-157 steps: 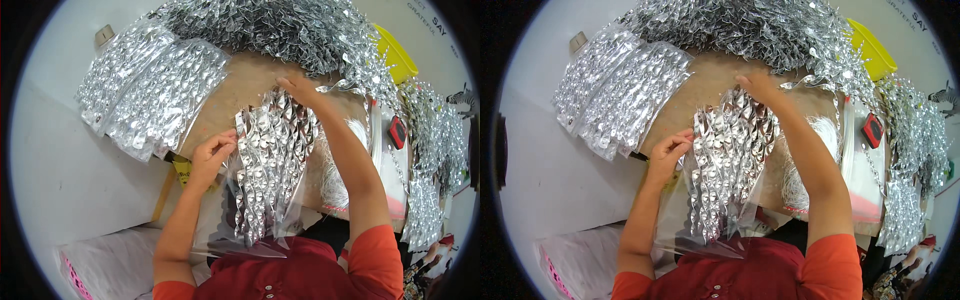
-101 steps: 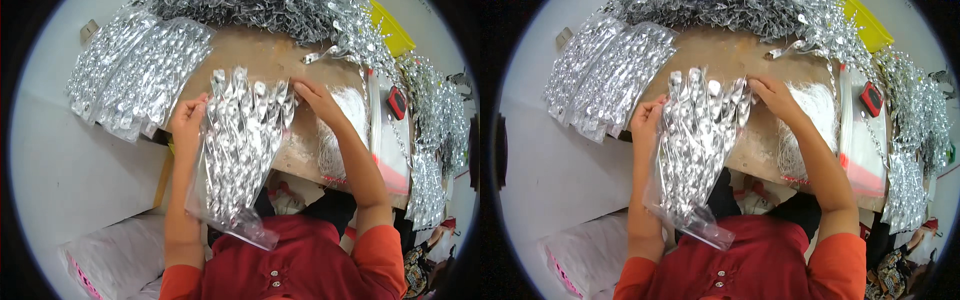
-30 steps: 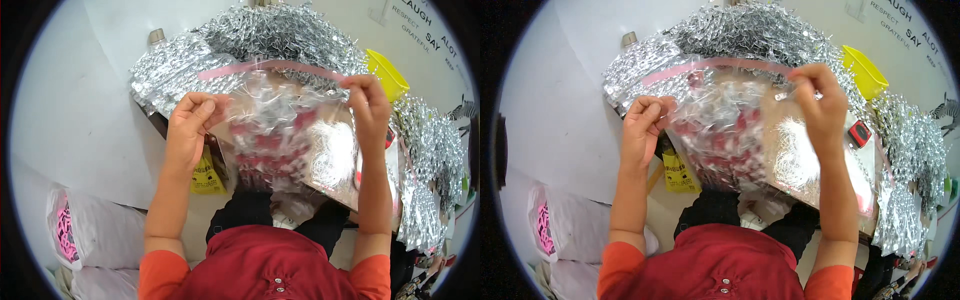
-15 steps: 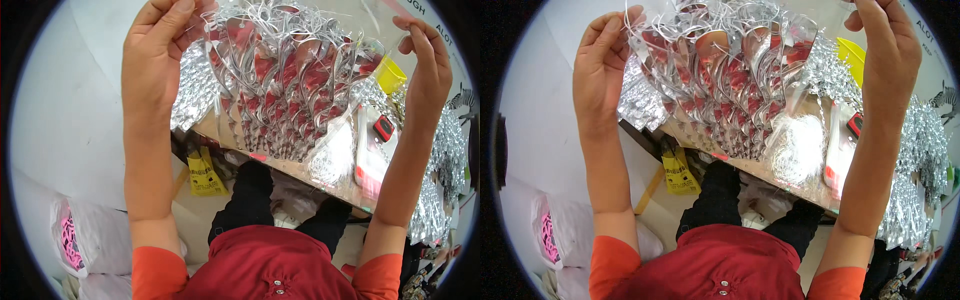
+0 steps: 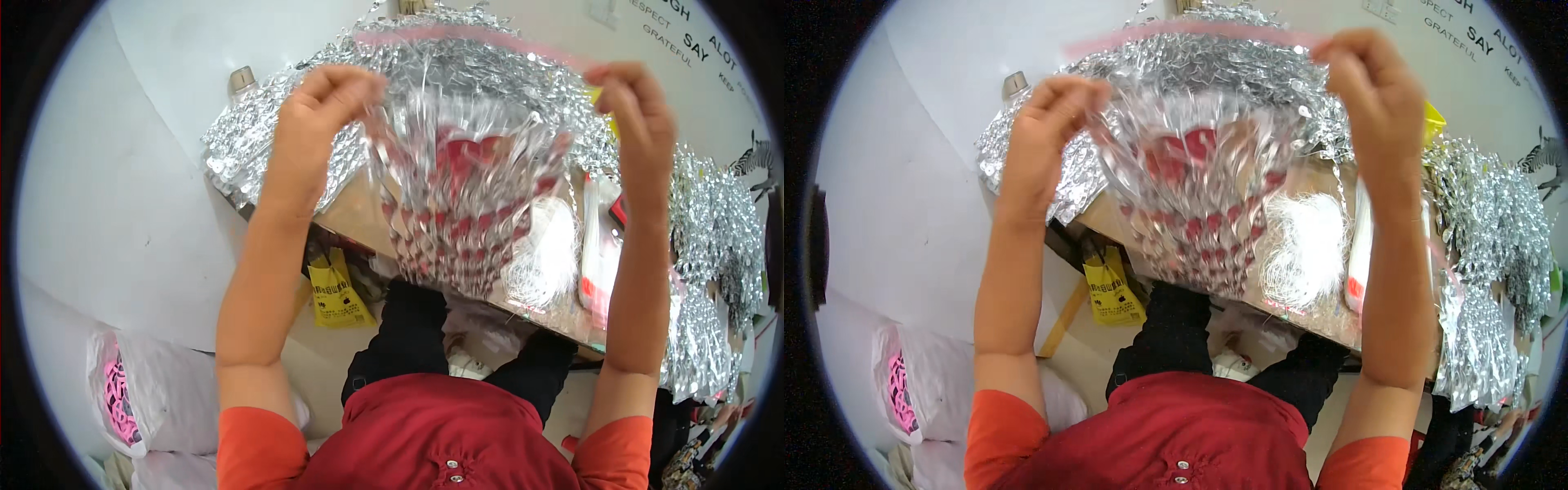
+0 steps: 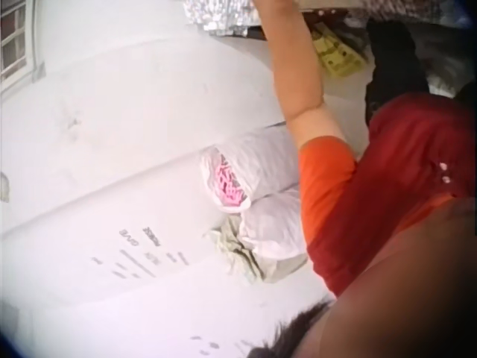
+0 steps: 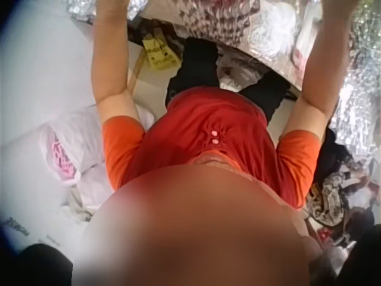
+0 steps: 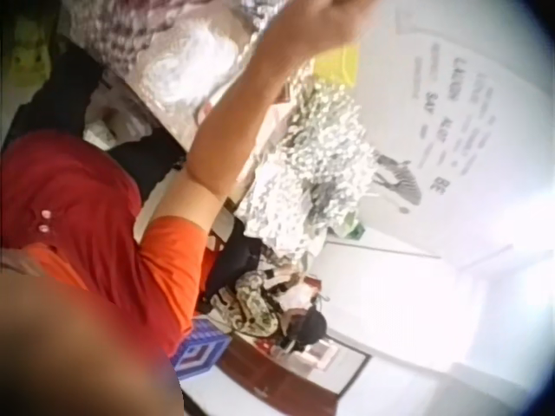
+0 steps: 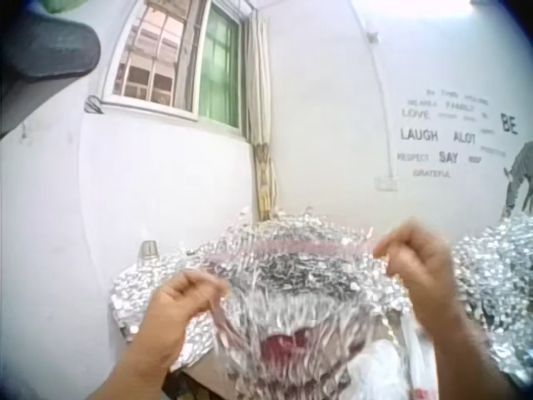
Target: The person is packaging silver tinsel decorations into plastic bags and assembling small components with string.
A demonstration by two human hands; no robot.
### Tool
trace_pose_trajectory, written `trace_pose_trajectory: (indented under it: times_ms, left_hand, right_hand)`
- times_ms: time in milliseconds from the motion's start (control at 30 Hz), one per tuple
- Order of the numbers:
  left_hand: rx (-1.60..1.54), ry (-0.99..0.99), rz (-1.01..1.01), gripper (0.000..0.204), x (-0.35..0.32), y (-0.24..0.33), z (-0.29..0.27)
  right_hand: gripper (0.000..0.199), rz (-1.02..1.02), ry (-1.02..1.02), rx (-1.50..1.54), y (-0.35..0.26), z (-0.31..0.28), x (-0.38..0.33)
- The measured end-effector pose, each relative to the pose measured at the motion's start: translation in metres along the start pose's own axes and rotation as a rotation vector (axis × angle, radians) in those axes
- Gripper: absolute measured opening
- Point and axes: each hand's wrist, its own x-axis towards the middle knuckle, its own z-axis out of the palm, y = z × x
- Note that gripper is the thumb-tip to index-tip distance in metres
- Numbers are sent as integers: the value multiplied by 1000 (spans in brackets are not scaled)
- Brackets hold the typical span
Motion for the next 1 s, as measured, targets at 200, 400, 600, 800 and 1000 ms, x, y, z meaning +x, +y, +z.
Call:
trace_pose_trajectory:
  times_ms: [200,400,600,800,1000]
  left_hand:
    - [19,23,-90,13,15,-14,4]
    - [207,-45,126,10,97,-20,18]
    - [514,-120,324,12,150,-78,104]
    - [896,-832,429,19,58,-179,188]
    - [559,-692,368,23,-19,-169,144]
  right_hand:
    - [14,86,23,24,7,-7,-14]
    - [16,7,76,18,-4,-11,-7]
    - [14,441,110,315,25,34,-83]
    - [6,1205,191,1002,28,131,-211]
    - [7,1447,-119,1174,23,144,-269]
